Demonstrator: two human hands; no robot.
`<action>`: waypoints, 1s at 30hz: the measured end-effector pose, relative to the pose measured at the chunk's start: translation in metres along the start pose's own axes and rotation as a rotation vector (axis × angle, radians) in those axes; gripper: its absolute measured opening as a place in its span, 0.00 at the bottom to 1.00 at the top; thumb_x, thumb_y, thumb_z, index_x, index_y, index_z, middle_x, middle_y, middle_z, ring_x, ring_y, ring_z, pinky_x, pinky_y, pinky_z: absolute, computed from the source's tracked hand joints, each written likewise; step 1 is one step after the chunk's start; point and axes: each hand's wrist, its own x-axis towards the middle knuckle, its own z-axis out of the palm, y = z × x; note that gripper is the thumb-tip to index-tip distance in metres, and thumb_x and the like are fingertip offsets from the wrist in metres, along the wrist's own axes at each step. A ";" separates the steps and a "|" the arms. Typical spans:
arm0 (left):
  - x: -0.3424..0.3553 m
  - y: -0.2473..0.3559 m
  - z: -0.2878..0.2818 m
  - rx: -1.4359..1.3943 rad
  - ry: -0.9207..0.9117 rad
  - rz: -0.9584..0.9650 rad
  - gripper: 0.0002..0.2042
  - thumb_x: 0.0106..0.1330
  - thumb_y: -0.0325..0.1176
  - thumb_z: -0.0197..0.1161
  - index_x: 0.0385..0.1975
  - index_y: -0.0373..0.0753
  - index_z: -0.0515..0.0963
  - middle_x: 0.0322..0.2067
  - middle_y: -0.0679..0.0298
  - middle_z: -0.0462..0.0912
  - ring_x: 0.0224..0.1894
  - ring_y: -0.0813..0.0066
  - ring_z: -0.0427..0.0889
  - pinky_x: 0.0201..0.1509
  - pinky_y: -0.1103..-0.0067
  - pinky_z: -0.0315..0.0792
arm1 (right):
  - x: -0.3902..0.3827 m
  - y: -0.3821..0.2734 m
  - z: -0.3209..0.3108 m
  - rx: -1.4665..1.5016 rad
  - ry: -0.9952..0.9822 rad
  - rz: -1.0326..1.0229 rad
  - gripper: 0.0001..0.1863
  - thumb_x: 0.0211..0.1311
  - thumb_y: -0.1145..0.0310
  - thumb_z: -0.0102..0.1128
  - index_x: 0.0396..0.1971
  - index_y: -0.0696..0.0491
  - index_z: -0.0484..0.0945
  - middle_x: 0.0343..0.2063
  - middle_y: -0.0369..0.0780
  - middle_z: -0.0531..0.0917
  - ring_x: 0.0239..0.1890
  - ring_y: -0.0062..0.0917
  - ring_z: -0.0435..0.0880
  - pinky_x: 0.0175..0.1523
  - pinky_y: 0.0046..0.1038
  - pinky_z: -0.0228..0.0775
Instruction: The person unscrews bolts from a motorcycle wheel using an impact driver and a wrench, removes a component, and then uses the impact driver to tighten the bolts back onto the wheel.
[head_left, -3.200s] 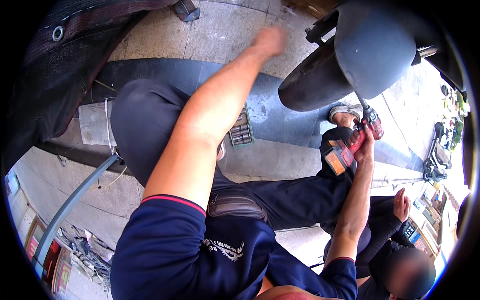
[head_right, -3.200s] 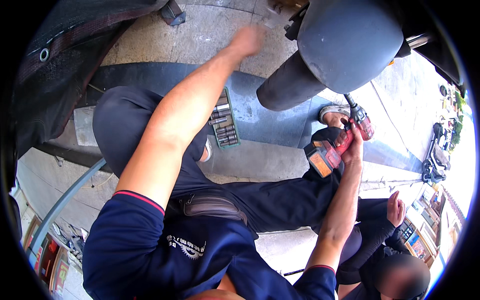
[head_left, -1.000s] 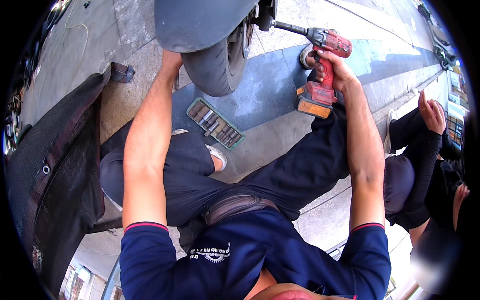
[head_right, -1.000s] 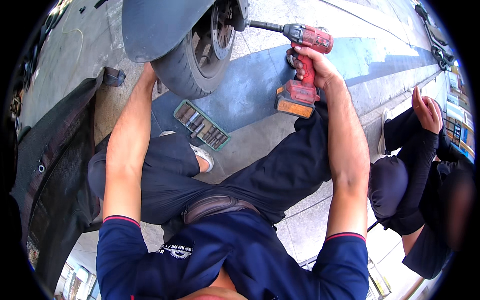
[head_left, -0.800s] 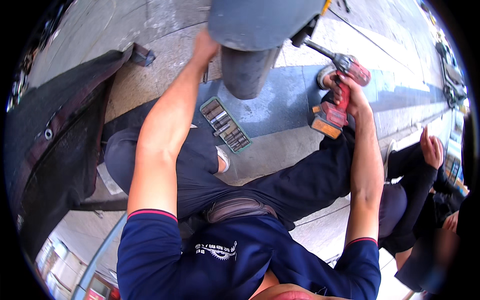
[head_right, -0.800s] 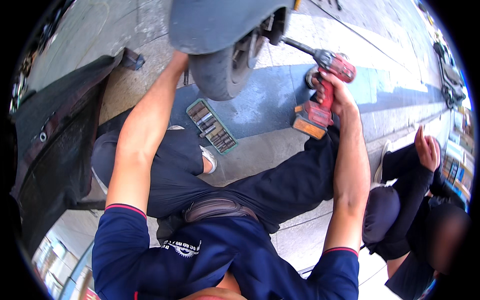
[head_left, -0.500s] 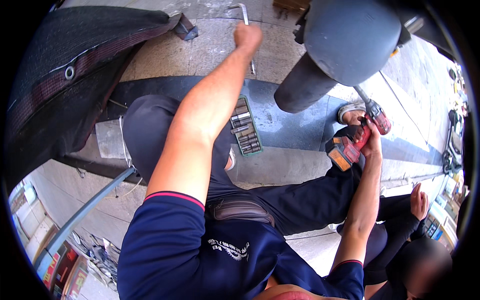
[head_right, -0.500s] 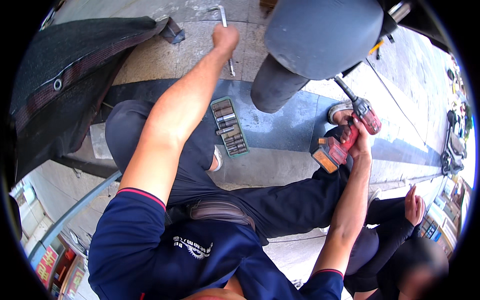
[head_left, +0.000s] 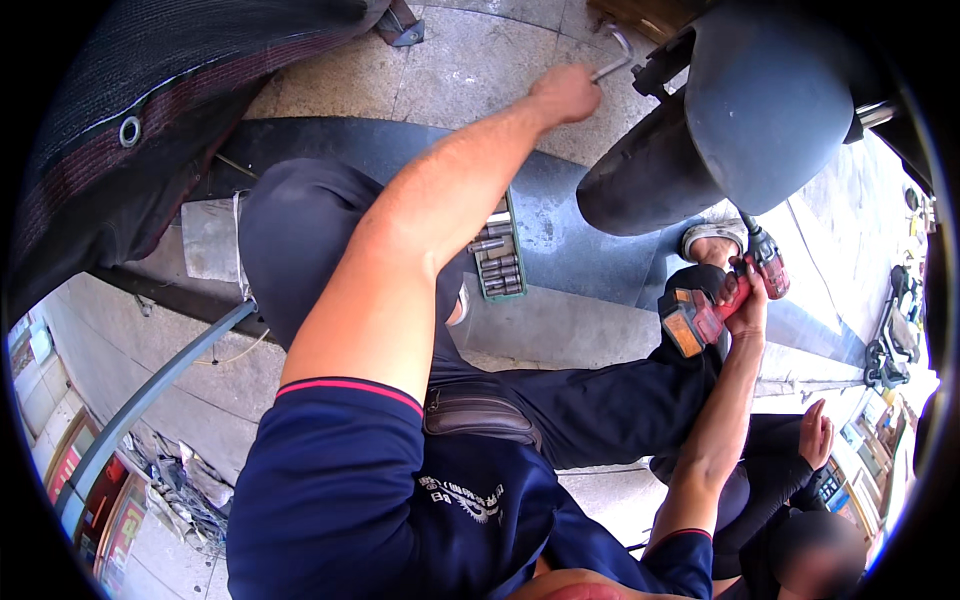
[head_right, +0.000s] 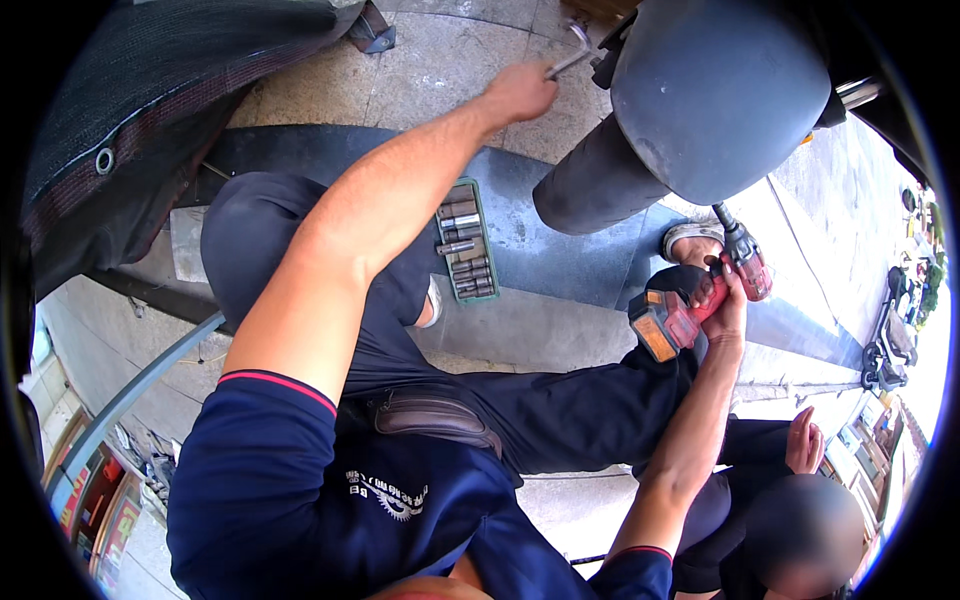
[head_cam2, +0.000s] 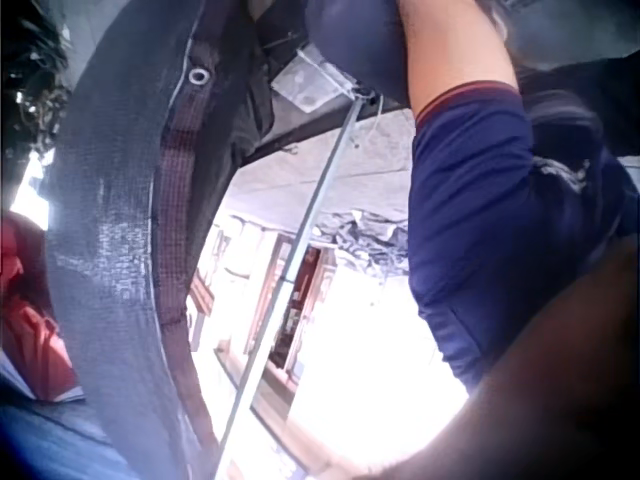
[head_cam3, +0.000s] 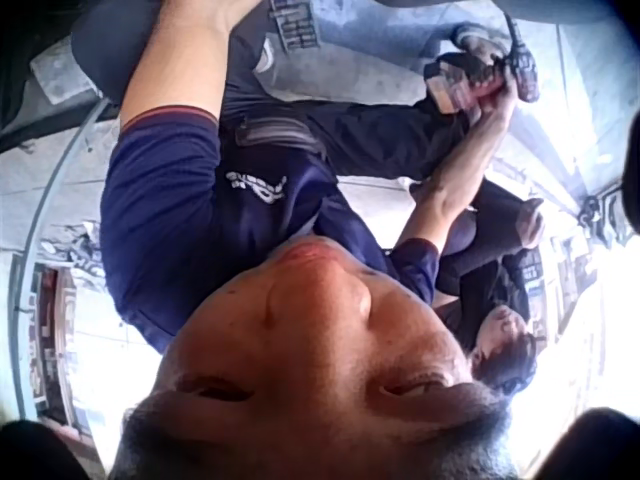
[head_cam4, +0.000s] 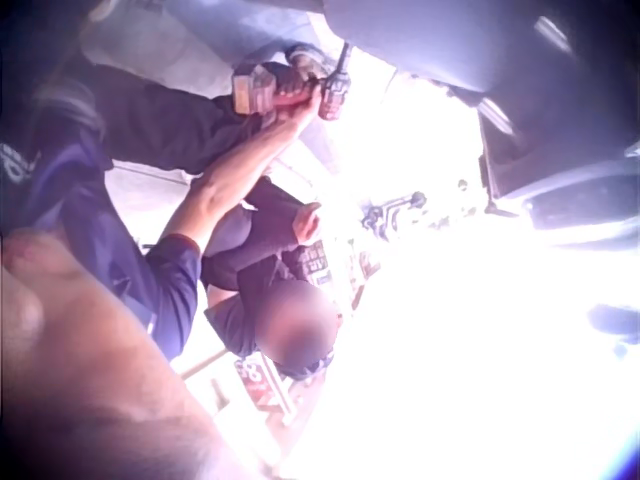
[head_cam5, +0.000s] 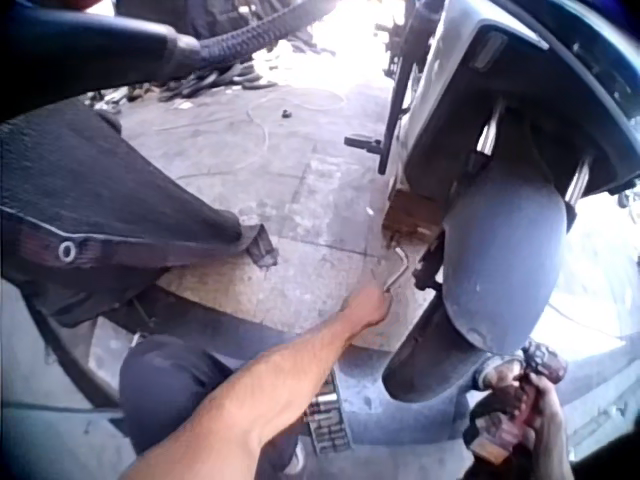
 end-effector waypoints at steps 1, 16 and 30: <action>0.003 -0.003 -0.009 -0.029 0.064 -0.020 0.19 0.64 0.36 0.54 0.47 0.28 0.80 0.42 0.35 0.84 0.51 0.38 0.82 0.59 0.57 0.73 | 0.000 -0.001 0.001 0.005 0.017 -0.011 0.23 0.68 0.54 0.59 0.52 0.56 0.75 0.18 0.34 0.73 0.18 0.20 0.72 0.24 0.25 0.67; 0.009 -0.004 0.020 0.002 0.036 0.364 0.21 0.66 0.45 0.59 0.51 0.35 0.80 0.46 0.46 0.86 0.53 0.44 0.82 0.53 0.61 0.76 | 0.003 -0.005 0.001 0.058 -0.111 -0.023 0.13 0.69 0.57 0.62 0.44 0.48 0.76 0.16 0.32 0.70 0.15 0.19 0.69 0.23 0.24 0.65; 0.010 -0.022 0.037 -0.028 0.060 0.547 0.18 0.65 0.42 0.61 0.46 0.34 0.80 0.39 0.50 0.85 0.42 0.52 0.82 0.42 0.64 0.74 | 0.000 -0.005 0.008 0.076 -0.102 -0.008 0.13 0.67 0.60 0.64 0.32 0.54 0.75 0.16 0.30 0.72 0.15 0.13 0.67 0.22 0.20 0.65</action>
